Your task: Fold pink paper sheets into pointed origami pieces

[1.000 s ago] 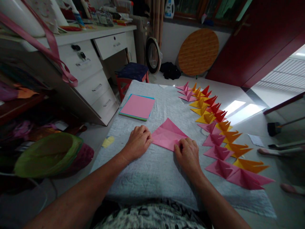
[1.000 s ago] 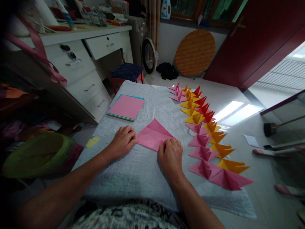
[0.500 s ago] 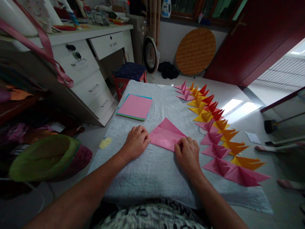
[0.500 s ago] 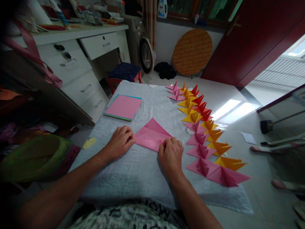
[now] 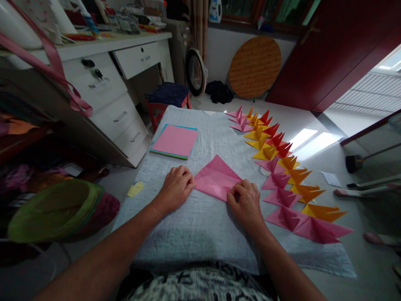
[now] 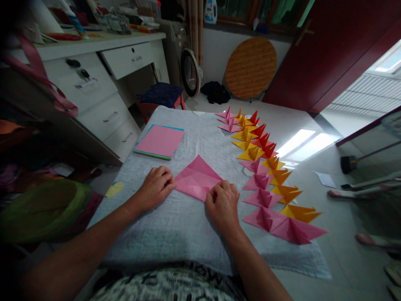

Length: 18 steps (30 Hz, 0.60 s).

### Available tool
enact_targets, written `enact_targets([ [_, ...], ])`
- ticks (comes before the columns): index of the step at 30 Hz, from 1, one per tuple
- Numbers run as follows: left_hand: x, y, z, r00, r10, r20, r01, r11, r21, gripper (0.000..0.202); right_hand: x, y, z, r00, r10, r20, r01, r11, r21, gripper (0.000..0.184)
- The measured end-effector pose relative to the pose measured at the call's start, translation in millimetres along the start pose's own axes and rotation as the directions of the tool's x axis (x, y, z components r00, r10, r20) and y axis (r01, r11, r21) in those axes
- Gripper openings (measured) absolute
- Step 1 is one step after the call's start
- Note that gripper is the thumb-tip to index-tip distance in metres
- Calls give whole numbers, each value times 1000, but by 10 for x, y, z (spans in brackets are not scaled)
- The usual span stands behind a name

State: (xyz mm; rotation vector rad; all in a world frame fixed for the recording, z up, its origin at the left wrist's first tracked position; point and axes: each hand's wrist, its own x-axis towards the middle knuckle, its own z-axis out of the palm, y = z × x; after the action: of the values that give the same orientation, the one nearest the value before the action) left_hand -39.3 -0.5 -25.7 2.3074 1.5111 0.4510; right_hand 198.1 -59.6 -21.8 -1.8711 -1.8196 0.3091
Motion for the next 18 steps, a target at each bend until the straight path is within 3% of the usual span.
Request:
enact_targets([
  [7,4,-1,-5,1000,1,3,-1,1000,-4,10,-13,22,-17,1000,-19,10,19,998,60,16],
  [18,1,-30,12,1000,9,10,-10,1000,18,11,18,24,27,1000,0,-27,0,1000,6,17],
])
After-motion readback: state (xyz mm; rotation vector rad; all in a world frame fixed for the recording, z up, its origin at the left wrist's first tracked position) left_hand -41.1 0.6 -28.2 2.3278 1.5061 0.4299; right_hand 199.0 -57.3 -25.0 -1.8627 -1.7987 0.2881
